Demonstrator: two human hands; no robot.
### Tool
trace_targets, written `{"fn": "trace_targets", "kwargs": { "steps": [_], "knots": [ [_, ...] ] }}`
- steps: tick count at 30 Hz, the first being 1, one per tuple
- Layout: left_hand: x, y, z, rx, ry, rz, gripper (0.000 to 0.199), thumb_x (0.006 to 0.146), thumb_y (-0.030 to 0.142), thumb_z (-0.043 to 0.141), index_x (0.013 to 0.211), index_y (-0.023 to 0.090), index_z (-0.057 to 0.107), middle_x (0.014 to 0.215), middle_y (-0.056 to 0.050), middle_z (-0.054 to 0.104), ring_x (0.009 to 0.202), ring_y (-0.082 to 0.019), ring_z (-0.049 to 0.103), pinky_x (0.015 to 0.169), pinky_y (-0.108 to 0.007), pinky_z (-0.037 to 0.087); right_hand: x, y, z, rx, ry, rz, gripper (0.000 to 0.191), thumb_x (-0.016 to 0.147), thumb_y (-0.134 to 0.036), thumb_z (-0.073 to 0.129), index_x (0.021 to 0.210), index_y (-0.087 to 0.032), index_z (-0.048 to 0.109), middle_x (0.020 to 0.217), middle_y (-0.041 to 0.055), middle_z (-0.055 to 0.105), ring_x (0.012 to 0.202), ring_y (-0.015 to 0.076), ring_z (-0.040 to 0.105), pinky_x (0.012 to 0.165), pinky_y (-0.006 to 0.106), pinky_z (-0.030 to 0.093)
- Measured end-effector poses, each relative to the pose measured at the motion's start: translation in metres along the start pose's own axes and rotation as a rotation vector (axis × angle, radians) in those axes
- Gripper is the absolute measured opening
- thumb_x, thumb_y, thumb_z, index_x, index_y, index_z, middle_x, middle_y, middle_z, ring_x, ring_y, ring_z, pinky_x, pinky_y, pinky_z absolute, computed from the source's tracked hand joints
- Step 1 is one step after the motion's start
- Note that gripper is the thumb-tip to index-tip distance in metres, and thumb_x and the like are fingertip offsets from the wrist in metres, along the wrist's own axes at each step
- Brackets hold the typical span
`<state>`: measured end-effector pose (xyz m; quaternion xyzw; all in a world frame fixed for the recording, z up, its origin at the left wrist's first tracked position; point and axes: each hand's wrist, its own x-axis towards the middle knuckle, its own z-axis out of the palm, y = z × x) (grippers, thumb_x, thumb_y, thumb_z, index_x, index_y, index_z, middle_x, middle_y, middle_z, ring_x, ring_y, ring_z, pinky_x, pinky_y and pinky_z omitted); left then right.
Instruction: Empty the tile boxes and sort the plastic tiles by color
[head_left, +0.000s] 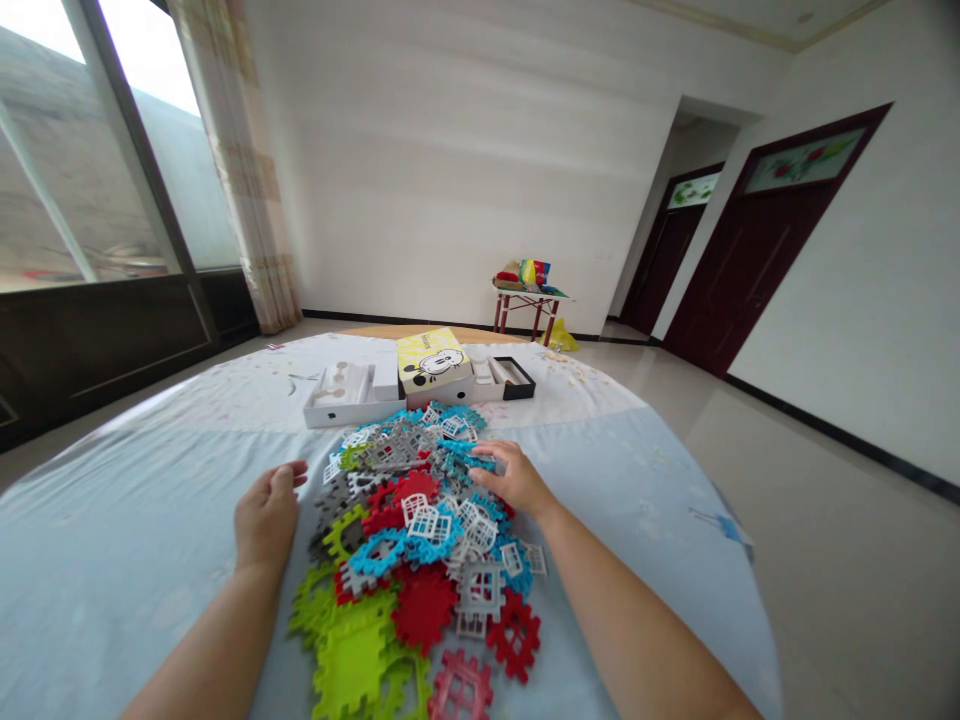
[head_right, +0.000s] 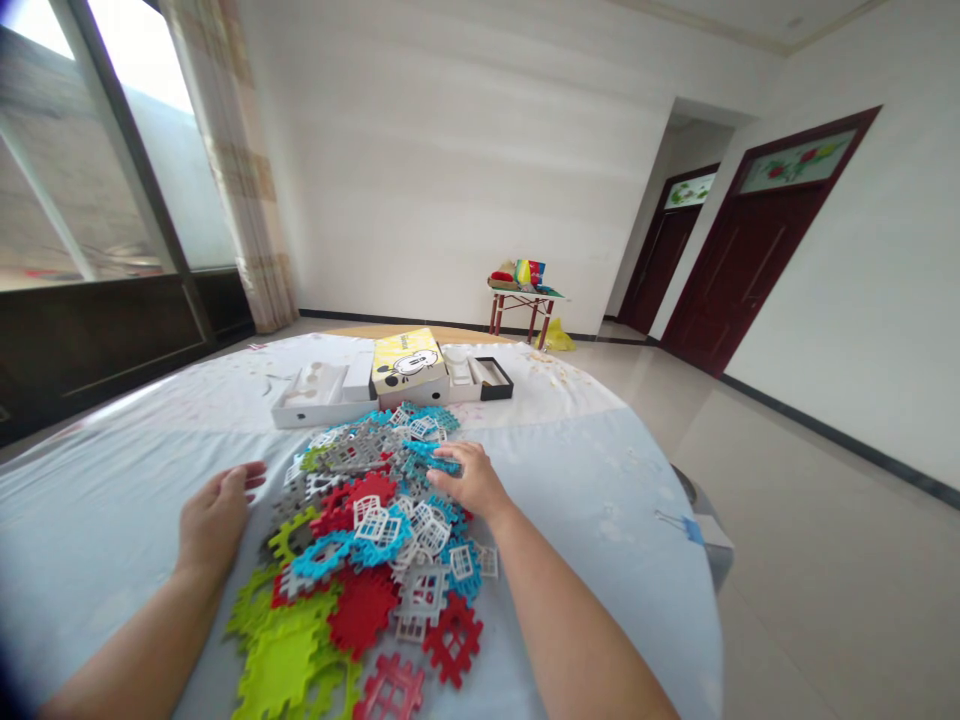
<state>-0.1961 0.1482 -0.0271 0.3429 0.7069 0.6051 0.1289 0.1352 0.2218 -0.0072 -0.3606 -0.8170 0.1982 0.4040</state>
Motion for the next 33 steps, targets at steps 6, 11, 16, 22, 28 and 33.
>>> {"fn": "trace_targets", "kwargs": {
  "steps": [6, 11, 16, 22, 28, 33],
  "knots": [
    [-0.003, 0.004, 0.0, 0.058, -0.008, -0.032, 0.039, 0.074, 0.038, 0.038, 0.089, 0.014, 0.064, 0.076, -0.007, 0.065, 0.076, -0.021, 0.06, 0.064, -0.03, 0.045, 0.001, -0.01, 0.015, -0.124, -0.054, -0.032, 0.025, 0.067, -0.036, 0.069, 0.089, -0.024, 0.068, 0.109, 0.0057, 0.063, 0.113, 0.0236, 0.047, 0.097, 0.042, 0.032],
    [-0.006, 0.01, -0.002, 0.097, -0.025, -0.039, 0.039, 0.074, 0.037, 0.038, 0.09, 0.013, 0.065, 0.077, -0.007, 0.066, 0.075, -0.021, 0.059, 0.063, -0.03, 0.045, 0.01, -0.009, -0.001, -0.008, 0.129, 0.035, 0.02, 0.077, -0.035, 0.057, 0.085, -0.02, 0.067, 0.097, 0.0056, 0.067, 0.103, 0.0207, 0.054, 0.093, 0.036, 0.038],
    [-0.004, 0.007, 0.0, 0.103, -0.044, -0.025, 0.039, 0.074, 0.037, 0.039, 0.091, 0.013, 0.065, 0.078, -0.007, 0.066, 0.074, -0.022, 0.06, 0.062, -0.029, 0.045, 0.017, 0.02, -0.034, 0.092, 0.24, 0.318, 0.033, 0.08, -0.043, 0.048, 0.088, -0.016, 0.066, 0.082, 0.0059, 0.069, 0.076, 0.0177, 0.062, 0.073, 0.028, 0.047],
    [-0.006, 0.006, 0.002, 0.127, -0.065, -0.009, 0.038, 0.074, 0.037, 0.04, 0.093, 0.015, 0.065, 0.078, -0.006, 0.067, 0.066, -0.019, 0.058, 0.059, -0.028, 0.044, 0.004, 0.061, -0.049, -0.153, 0.198, 0.53, 0.03, 0.08, -0.04, 0.047, 0.09, -0.019, 0.066, 0.086, 0.0069, 0.069, 0.083, 0.0199, 0.062, 0.076, 0.03, 0.045],
    [-0.005, 0.008, 0.002, 0.153, -0.072, -0.023, 0.037, 0.075, 0.036, 0.04, 0.092, 0.014, 0.065, 0.078, -0.006, 0.067, 0.065, -0.02, 0.056, 0.058, -0.029, 0.044, -0.007, 0.07, -0.042, -0.536, 0.104, 0.644, 0.053, 0.068, -0.052, 0.059, 0.114, -0.024, 0.056, 0.11, 0.0115, 0.06, 0.105, 0.0301, 0.051, 0.083, 0.042, 0.039],
    [-0.003, 0.003, 0.003, 0.145, -0.075, -0.017, 0.036, 0.075, 0.036, 0.041, 0.092, 0.015, 0.065, 0.077, -0.006, 0.067, 0.067, -0.02, 0.057, 0.06, -0.029, 0.044, -0.005, 0.068, -0.035, -0.607, 0.044, 0.637, 0.055, 0.067, -0.05, 0.06, 0.115, -0.022, 0.055, 0.112, 0.0163, 0.056, 0.106, 0.0324, 0.047, 0.083, 0.046, 0.036]
  ]
}}
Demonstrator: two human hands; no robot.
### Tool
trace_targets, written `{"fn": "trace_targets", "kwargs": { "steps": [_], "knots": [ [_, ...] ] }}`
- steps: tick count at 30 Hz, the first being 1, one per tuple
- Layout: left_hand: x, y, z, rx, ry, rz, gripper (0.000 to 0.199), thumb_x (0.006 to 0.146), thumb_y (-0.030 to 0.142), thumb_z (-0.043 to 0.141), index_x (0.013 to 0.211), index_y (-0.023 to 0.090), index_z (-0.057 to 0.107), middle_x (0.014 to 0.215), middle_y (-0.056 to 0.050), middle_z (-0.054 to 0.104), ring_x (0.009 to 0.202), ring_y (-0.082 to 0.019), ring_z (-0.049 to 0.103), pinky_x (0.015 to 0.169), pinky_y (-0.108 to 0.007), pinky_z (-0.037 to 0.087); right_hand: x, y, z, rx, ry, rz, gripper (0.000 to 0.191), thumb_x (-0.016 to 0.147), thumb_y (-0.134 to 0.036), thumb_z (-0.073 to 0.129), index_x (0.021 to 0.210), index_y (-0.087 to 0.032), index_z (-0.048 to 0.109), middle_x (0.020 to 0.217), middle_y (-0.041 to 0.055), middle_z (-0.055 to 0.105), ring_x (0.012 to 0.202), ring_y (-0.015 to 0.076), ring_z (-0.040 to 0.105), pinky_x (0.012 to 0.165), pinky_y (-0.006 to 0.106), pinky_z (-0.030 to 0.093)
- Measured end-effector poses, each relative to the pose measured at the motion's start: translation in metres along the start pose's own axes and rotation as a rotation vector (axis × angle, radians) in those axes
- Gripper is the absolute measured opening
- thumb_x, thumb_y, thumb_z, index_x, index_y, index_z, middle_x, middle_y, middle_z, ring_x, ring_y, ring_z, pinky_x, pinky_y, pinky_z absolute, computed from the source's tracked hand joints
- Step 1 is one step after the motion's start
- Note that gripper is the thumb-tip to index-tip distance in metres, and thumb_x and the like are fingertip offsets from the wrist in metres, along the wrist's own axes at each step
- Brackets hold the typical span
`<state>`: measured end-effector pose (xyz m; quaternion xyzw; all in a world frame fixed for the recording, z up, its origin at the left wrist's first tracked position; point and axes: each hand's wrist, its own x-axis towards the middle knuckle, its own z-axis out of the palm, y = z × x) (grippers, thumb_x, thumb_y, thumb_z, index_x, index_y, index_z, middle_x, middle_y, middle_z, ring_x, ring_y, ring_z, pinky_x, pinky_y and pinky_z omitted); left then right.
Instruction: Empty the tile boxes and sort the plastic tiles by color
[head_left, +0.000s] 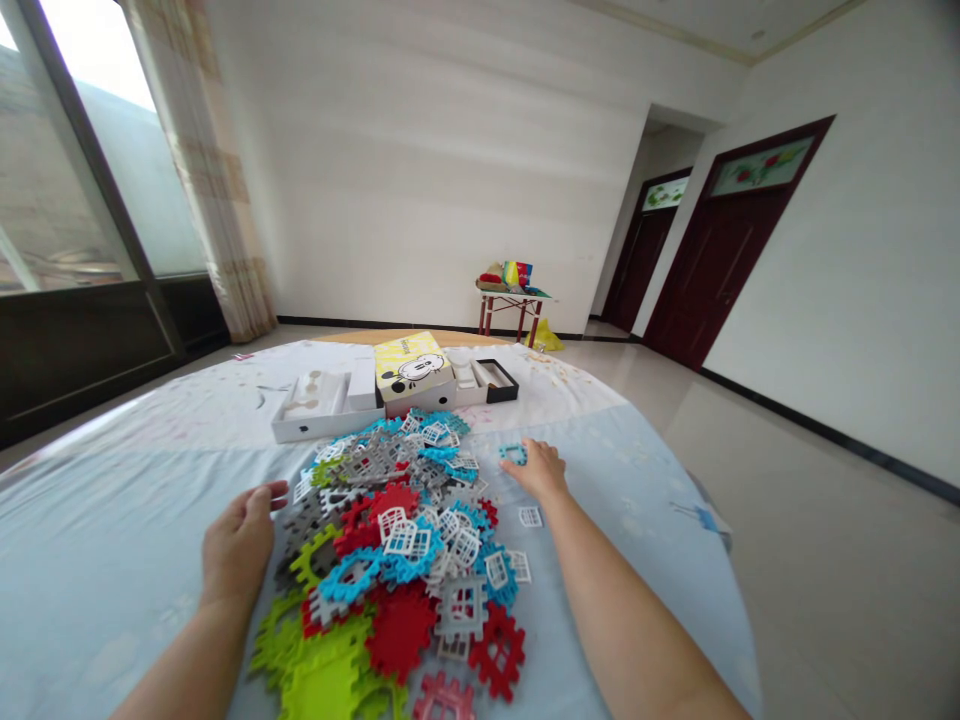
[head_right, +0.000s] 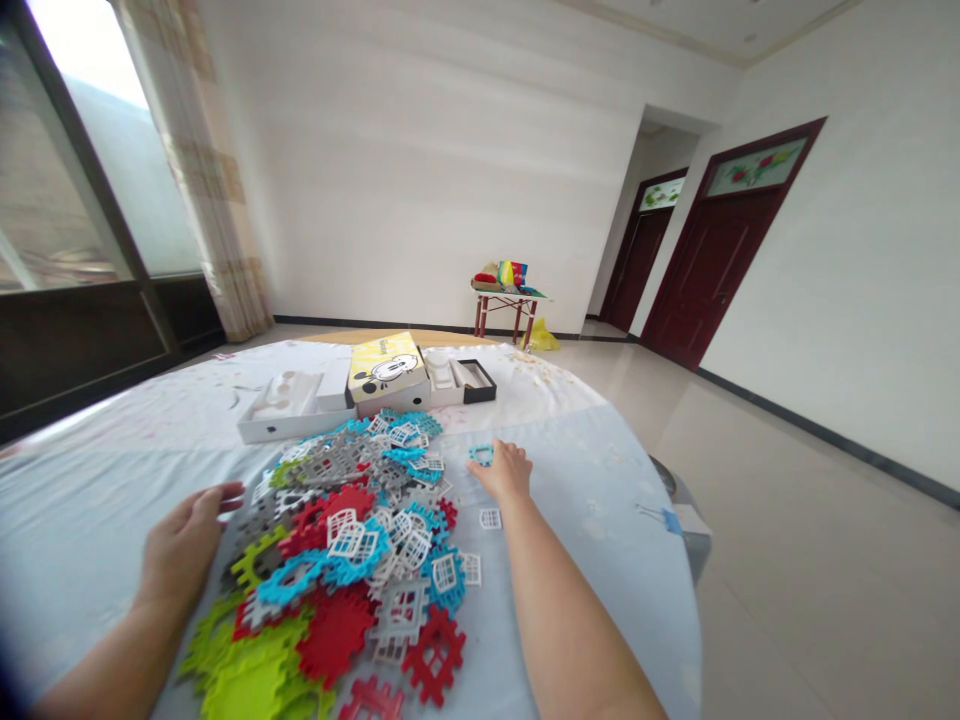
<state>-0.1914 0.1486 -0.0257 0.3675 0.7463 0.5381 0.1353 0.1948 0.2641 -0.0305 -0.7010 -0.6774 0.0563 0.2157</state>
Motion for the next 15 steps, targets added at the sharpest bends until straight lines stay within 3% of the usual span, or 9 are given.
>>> {"fn": "trace_targets", "kwargs": {
  "steps": [7, 15],
  "knots": [
    [0.002, -0.002, 0.002, -0.03, -0.014, -0.007, 0.036, 0.074, 0.035, 0.042, 0.091, 0.014, 0.065, 0.077, -0.007, 0.067, 0.075, -0.022, 0.059, 0.063, -0.03, 0.045, 0.011, -0.006, -0.002, -0.041, -0.008, 0.029, 0.044, 0.072, -0.041, 0.056, 0.112, -0.025, 0.056, 0.107, 0.0111, 0.058, 0.103, 0.0283, 0.05, 0.083, 0.041, 0.038],
    [0.001, 0.0, 0.005, -0.049, -0.009, 0.007, 0.035, 0.074, 0.038, 0.041, 0.087, 0.015, 0.065, 0.074, -0.006, 0.067, 0.074, -0.023, 0.06, 0.065, -0.031, 0.046, 0.048, -0.012, -0.009, 0.066, 0.141, -0.073, 0.045, 0.075, -0.035, 0.056, 0.118, -0.02, 0.053, 0.118, 0.0109, 0.055, 0.11, 0.0251, 0.047, 0.09, 0.033, 0.037]
  ]
}}
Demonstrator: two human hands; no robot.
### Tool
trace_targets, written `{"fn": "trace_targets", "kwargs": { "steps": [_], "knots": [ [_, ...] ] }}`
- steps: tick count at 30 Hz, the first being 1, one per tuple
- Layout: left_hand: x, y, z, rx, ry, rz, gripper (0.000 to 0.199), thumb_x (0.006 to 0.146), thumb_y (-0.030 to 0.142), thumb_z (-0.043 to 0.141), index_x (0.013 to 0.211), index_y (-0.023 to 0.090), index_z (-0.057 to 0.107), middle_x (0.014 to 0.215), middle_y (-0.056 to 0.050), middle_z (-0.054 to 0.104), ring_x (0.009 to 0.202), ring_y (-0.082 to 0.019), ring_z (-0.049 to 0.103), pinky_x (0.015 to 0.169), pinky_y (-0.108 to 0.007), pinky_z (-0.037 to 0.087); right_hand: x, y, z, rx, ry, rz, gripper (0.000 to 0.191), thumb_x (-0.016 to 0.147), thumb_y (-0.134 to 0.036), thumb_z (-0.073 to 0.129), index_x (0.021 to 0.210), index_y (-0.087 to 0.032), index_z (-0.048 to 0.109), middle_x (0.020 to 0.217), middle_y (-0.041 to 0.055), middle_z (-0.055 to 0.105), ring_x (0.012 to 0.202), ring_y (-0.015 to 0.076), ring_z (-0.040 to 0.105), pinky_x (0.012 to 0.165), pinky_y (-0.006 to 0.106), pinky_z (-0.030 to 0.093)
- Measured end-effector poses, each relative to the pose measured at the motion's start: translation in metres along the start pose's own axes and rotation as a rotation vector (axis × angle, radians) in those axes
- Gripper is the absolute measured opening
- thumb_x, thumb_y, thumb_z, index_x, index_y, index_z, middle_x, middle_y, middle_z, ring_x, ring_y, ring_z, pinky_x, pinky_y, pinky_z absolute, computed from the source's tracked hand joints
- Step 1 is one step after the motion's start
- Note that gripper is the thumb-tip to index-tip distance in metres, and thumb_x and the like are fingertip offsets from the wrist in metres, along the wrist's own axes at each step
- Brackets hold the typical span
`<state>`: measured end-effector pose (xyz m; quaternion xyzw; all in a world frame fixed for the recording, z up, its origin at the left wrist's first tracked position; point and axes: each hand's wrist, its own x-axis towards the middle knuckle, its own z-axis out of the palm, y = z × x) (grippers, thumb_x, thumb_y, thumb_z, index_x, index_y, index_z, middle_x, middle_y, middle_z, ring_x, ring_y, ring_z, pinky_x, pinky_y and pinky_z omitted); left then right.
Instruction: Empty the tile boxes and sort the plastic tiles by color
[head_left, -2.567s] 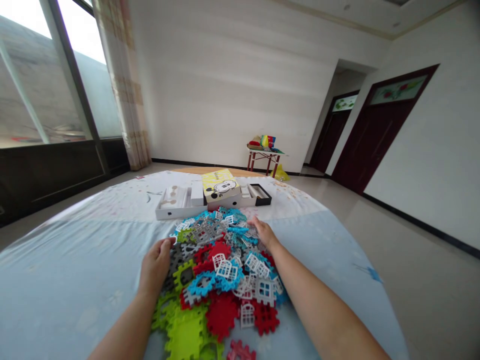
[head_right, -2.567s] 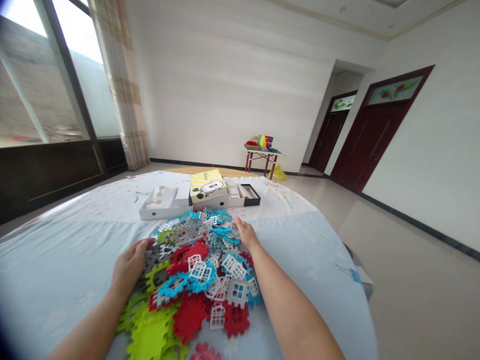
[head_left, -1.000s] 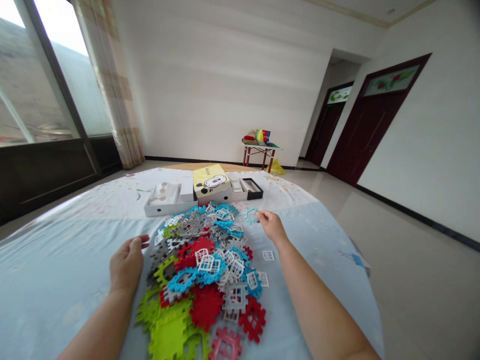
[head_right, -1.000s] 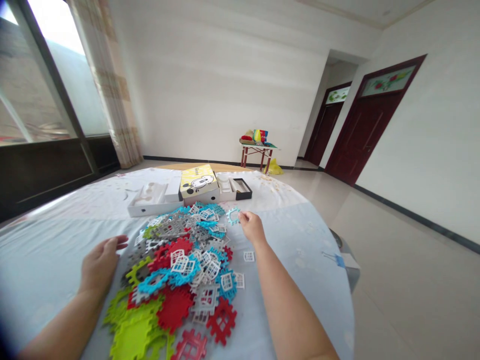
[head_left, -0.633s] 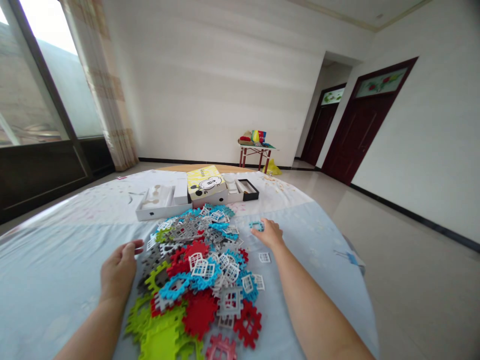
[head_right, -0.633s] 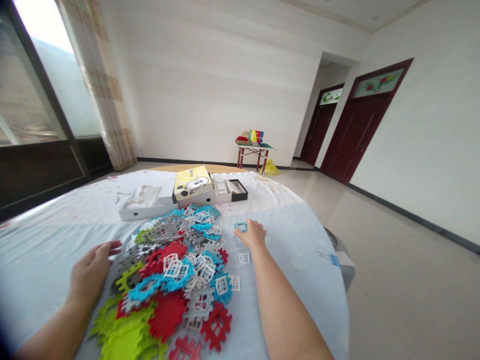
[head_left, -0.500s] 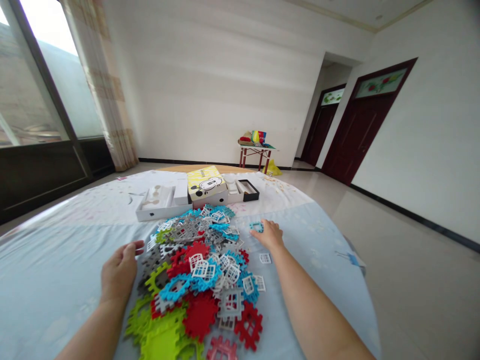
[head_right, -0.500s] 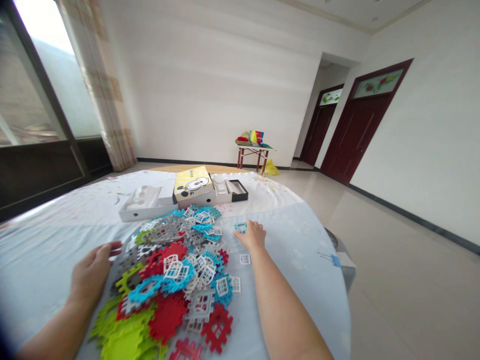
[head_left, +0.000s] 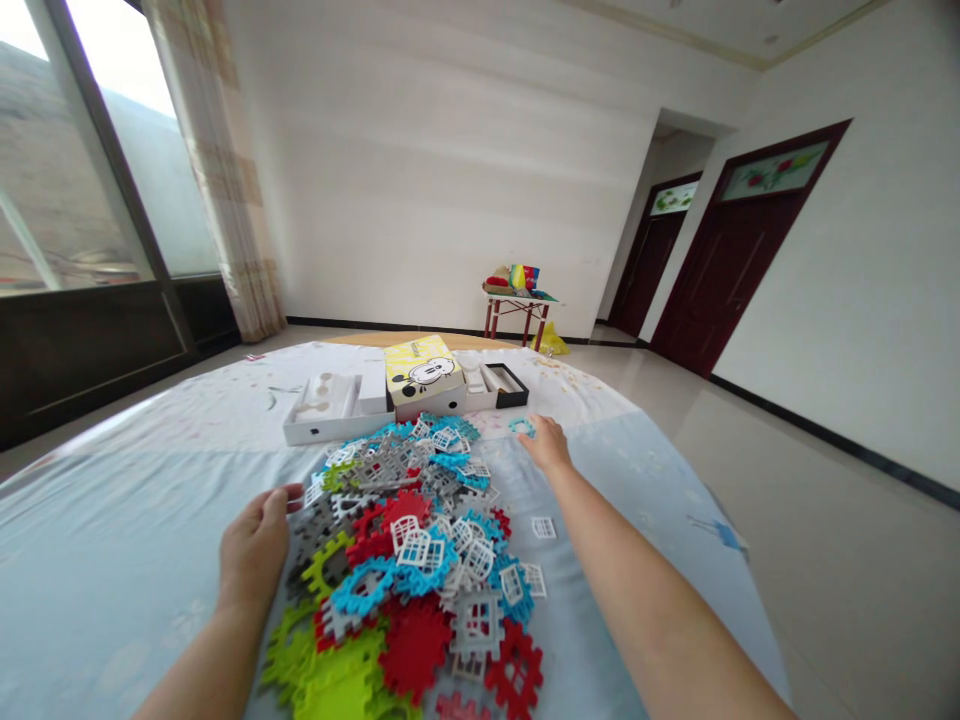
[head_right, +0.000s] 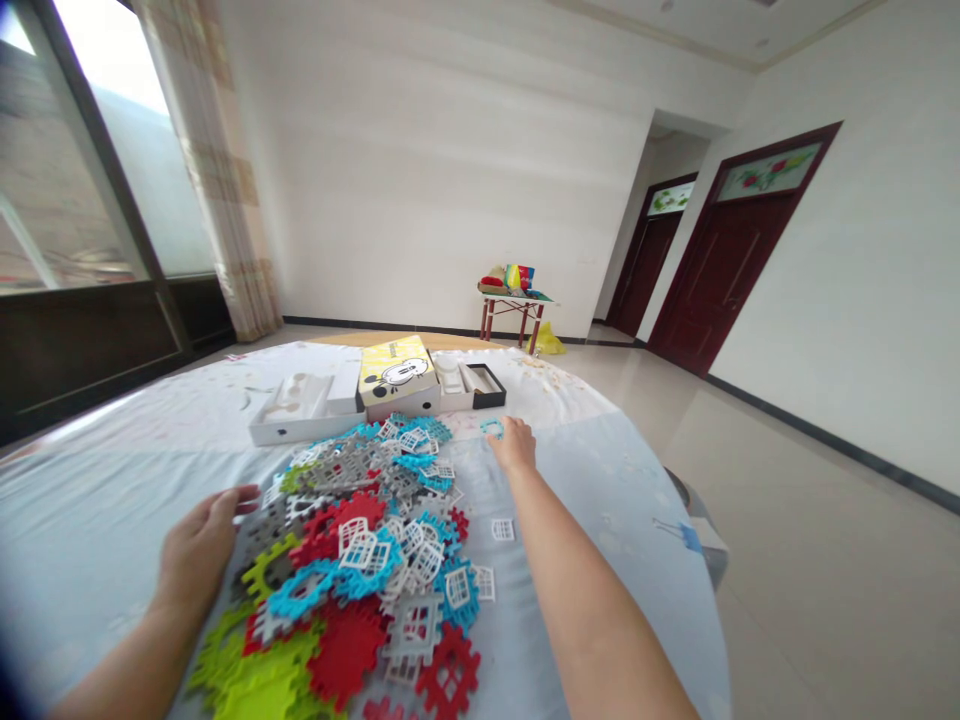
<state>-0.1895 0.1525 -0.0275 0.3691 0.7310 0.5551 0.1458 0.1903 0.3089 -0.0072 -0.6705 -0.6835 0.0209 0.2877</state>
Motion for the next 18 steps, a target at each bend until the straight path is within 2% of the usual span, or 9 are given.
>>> {"fn": "trace_targets", "kwargs": {
  "steps": [4, 7, 14, 18],
  "knots": [
    [-0.003, 0.004, 0.0, 0.029, 0.02, 0.013, 0.036, 0.073, 0.04, 0.04, 0.084, 0.017, 0.065, 0.071, -0.005, 0.066, 0.072, -0.022, 0.06, 0.068, -0.031, 0.047, 0.002, -0.001, 0.005, 0.038, 0.014, 0.0, 0.041, 0.077, -0.032, 0.053, 0.115, -0.017, 0.055, 0.118, 0.0113, 0.054, 0.11, 0.0249, 0.047, 0.09, 0.033, 0.037],
    [-0.005, 0.008, -0.001, 0.044, 0.018, 0.017, 0.036, 0.072, 0.04, 0.038, 0.081, 0.017, 0.065, 0.071, -0.004, 0.066, 0.075, -0.022, 0.06, 0.07, -0.031, 0.047, -0.004, -0.009, 0.009, 0.044, -0.025, -0.055, 0.032, 0.078, -0.026, 0.05, 0.108, -0.021, 0.06, 0.112, 0.0079, 0.058, 0.108, 0.0231, 0.048, 0.089, 0.034, 0.037],
    [-0.006, 0.011, 0.0, 0.05, 0.012, 0.023, 0.037, 0.071, 0.041, 0.038, 0.08, 0.018, 0.064, 0.072, -0.004, 0.066, 0.076, -0.023, 0.06, 0.071, -0.032, 0.047, -0.004, -0.052, 0.029, 0.048, -0.14, -0.315, 0.028, 0.076, -0.022, 0.051, 0.101, -0.024, 0.064, 0.108, 0.0032, 0.062, 0.106, 0.0214, 0.047, 0.089, 0.034, 0.035],
    [-0.005, 0.008, 0.001, 0.026, 0.012, 0.032, 0.035, 0.07, 0.041, 0.039, 0.079, 0.018, 0.064, 0.07, -0.004, 0.066, 0.077, -0.023, 0.061, 0.071, -0.032, 0.047, 0.002, -0.071, 0.043, 0.026, -0.194, -0.339, 0.029, 0.071, -0.019, 0.056, 0.099, -0.026, 0.064, 0.109, 0.003, 0.062, 0.108, 0.0222, 0.046, 0.089, 0.035, 0.035]
  ]
}}
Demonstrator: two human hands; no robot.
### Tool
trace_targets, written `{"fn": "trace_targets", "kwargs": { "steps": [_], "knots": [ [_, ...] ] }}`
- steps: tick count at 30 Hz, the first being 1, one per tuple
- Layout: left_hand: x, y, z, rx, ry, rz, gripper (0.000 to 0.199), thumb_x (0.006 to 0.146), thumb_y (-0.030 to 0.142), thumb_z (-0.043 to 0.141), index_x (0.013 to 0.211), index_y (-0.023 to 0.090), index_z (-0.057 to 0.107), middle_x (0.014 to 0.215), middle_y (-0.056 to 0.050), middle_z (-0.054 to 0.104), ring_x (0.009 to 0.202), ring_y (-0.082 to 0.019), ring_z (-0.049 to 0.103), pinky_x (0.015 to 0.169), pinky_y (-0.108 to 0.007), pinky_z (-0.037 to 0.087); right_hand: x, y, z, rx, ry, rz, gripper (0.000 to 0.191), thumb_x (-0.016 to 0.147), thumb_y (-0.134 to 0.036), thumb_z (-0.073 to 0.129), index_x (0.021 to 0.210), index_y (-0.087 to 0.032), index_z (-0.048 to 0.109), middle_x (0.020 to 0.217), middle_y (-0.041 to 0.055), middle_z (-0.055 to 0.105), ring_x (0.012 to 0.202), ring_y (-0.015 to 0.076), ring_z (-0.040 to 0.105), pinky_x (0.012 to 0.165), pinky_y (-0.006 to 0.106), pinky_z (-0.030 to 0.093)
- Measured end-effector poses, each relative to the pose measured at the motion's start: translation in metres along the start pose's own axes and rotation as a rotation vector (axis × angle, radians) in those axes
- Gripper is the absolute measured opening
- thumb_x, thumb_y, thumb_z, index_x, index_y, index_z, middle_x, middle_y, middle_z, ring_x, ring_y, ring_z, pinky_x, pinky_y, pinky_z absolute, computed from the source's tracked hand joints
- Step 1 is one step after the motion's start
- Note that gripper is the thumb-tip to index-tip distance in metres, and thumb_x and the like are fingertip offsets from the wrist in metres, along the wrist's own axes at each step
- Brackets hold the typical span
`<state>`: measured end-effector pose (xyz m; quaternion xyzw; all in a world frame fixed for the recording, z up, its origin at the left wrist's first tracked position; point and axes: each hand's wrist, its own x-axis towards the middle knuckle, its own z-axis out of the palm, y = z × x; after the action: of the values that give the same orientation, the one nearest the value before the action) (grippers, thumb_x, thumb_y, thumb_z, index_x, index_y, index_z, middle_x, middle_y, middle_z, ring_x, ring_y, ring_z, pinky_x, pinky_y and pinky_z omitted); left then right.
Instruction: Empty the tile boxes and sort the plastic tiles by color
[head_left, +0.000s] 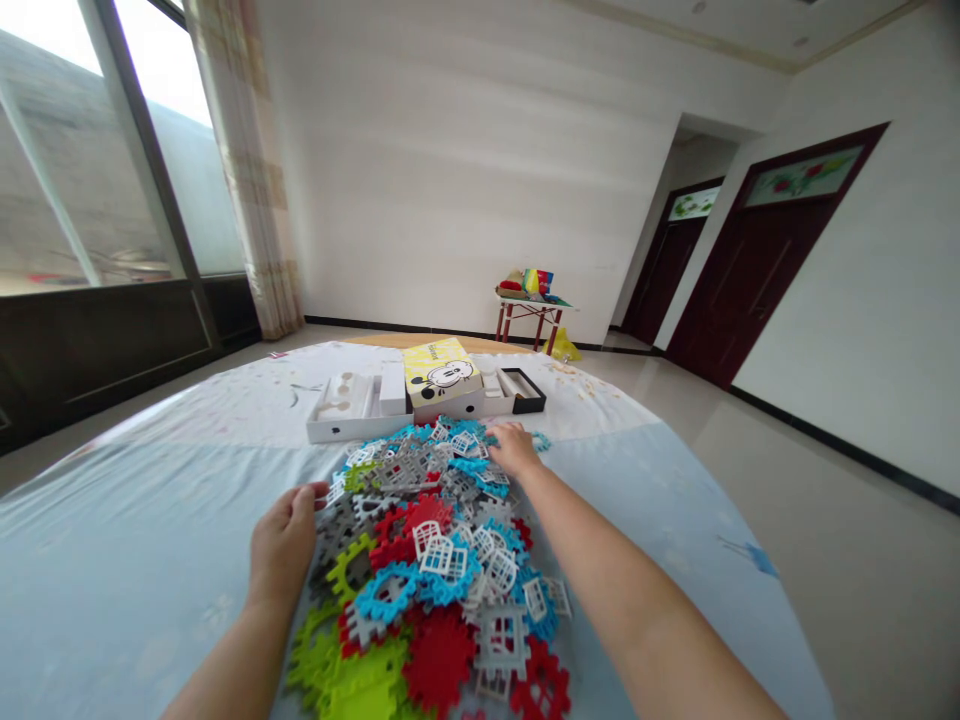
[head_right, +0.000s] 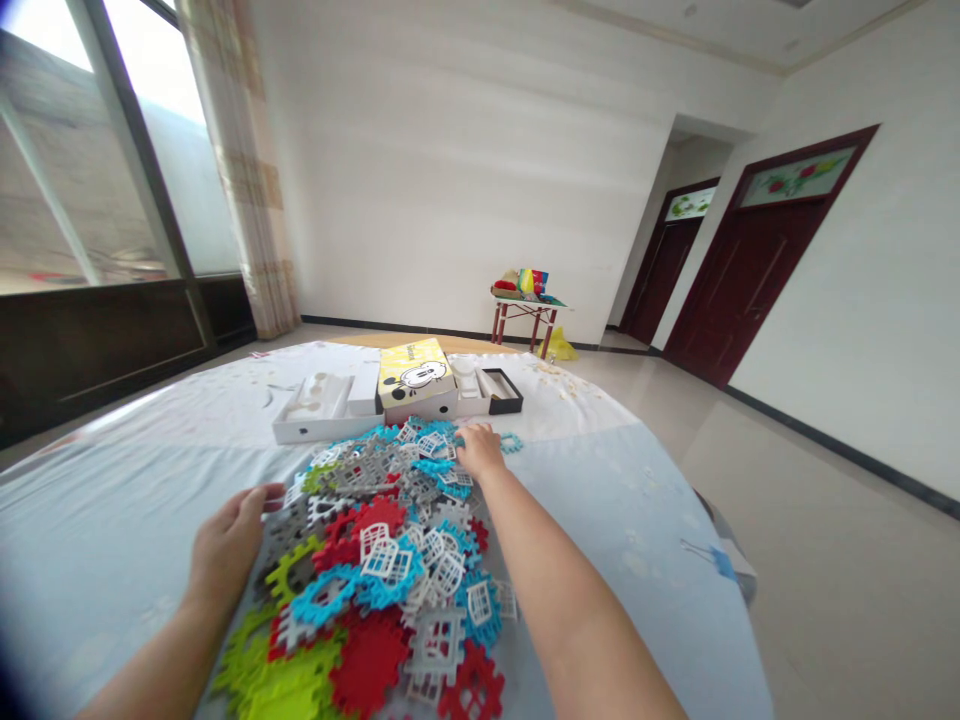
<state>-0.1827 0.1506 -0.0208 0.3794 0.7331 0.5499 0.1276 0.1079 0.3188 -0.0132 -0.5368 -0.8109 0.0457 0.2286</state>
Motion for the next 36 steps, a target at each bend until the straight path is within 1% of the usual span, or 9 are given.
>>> {"fn": "trace_targets", "kwargs": {
  "steps": [4, 7, 10, 13, 18, 23, 26, 30, 36],
  "knots": [
    [0.001, -0.001, 0.0, -0.012, 0.0, -0.001, 0.035, 0.07, 0.041, 0.039, 0.079, 0.018, 0.064, 0.07, -0.004, 0.066, 0.075, -0.023, 0.061, 0.07, -0.032, 0.047, 0.005, -0.003, 0.006, 0.007, 0.021, 0.039, 0.023, 0.071, -0.017, 0.056, 0.09, -0.025, 0.066, 0.102, 0.0041, 0.064, 0.106, 0.0231, 0.049, 0.088, 0.037, 0.037],
    [0.0, 0.0, 0.0, -0.009, 0.002, -0.002, 0.036, 0.071, 0.041, 0.039, 0.079, 0.018, 0.064, 0.07, -0.004, 0.066, 0.076, -0.023, 0.061, 0.07, -0.031, 0.047, 0.001, 0.003, 0.001, 0.042, 0.081, 0.067, 0.024, 0.076, -0.018, 0.05, 0.094, -0.023, 0.065, 0.099, 0.0045, 0.066, 0.101, 0.0204, 0.053, 0.088, 0.033, 0.039],
    [-0.001, 0.003, 0.0, -0.004, -0.005, -0.015, 0.036, 0.07, 0.041, 0.039, 0.079, 0.018, 0.064, 0.07, -0.004, 0.066, 0.075, -0.023, 0.06, 0.069, -0.031, 0.047, -0.008, 0.02, -0.01, 0.218, 0.196, 0.118, 0.028, 0.078, -0.021, 0.046, 0.101, -0.021, 0.062, 0.098, 0.0048, 0.067, 0.092, 0.0173, 0.059, 0.083, 0.029, 0.043],
    [-0.002, 0.006, 0.0, -0.001, -0.014, -0.017, 0.036, 0.07, 0.041, 0.038, 0.079, 0.017, 0.064, 0.071, -0.004, 0.065, 0.075, -0.023, 0.06, 0.068, -0.031, 0.047, -0.021, 0.049, -0.024, 0.33, 0.29, 0.27, 0.032, 0.078, -0.025, 0.045, 0.105, -0.018, 0.061, 0.097, 0.0058, 0.067, 0.089, 0.0166, 0.062, 0.08, 0.026, 0.045],
    [-0.002, 0.005, 0.0, 0.003, -0.015, -0.011, 0.036, 0.071, 0.041, 0.038, 0.079, 0.017, 0.064, 0.071, -0.005, 0.066, 0.076, -0.024, 0.06, 0.069, -0.033, 0.047, -0.047, 0.1, -0.04, 0.26, 0.318, 0.488, 0.036, 0.078, -0.027, 0.043, 0.107, -0.013, 0.06, 0.099, 0.0123, 0.066, 0.092, 0.0204, 0.062, 0.08, 0.028, 0.045],
    [0.001, 0.002, -0.002, 0.008, -0.03, -0.01, 0.036, 0.071, 0.04, 0.04, 0.082, 0.016, 0.064, 0.074, -0.006, 0.067, 0.078, -0.024, 0.06, 0.072, -0.033, 0.046, -0.062, 0.113, -0.037, 0.034, 0.233, 0.6, 0.05, 0.068, -0.043, 0.058, 0.111, -0.018, 0.059, 0.109, 0.0149, 0.062, 0.105, 0.0288, 0.054, 0.082, 0.037, 0.043],
    [0.002, 0.001, -0.002, 0.03, -0.029, -0.006, 0.037, 0.071, 0.041, 0.04, 0.083, 0.016, 0.064, 0.075, -0.006, 0.067, 0.08, -0.024, 0.06, 0.073, -0.033, 0.046, -0.062, 0.11, -0.035, -0.098, 0.125, 0.6, 0.06, 0.064, -0.052, 0.06, 0.116, -0.022, 0.055, 0.115, 0.0132, 0.058, 0.108, 0.0315, 0.051, 0.083, 0.042, 0.041],
    [0.003, 0.001, -0.003, 0.079, -0.052, -0.024, 0.04, 0.072, 0.043, 0.038, 0.085, 0.016, 0.064, 0.078, -0.007, 0.067, 0.083, -0.024, 0.06, 0.074, -0.032, 0.045, -0.056, 0.114, -0.037, -0.122, 0.028, 0.573, 0.047, 0.067, -0.045, 0.059, 0.109, -0.025, 0.059, 0.109, 0.0082, 0.061, 0.105, 0.0283, 0.053, 0.083, 0.04, 0.041],
    [0.001, 0.004, -0.004, 0.089, -0.065, -0.039, 0.041, 0.072, 0.044, 0.037, 0.087, 0.016, 0.064, 0.079, -0.007, 0.067, 0.083, -0.023, 0.059, 0.073, -0.029, 0.045, -0.034, 0.125, -0.036, -0.02, 0.228, 0.519, 0.042, 0.07, -0.034, 0.059, 0.109, -0.018, 0.059, 0.108, 0.011, 0.062, 0.101, 0.0228, 0.056, 0.084, 0.029, 0.042]
  ]
}}
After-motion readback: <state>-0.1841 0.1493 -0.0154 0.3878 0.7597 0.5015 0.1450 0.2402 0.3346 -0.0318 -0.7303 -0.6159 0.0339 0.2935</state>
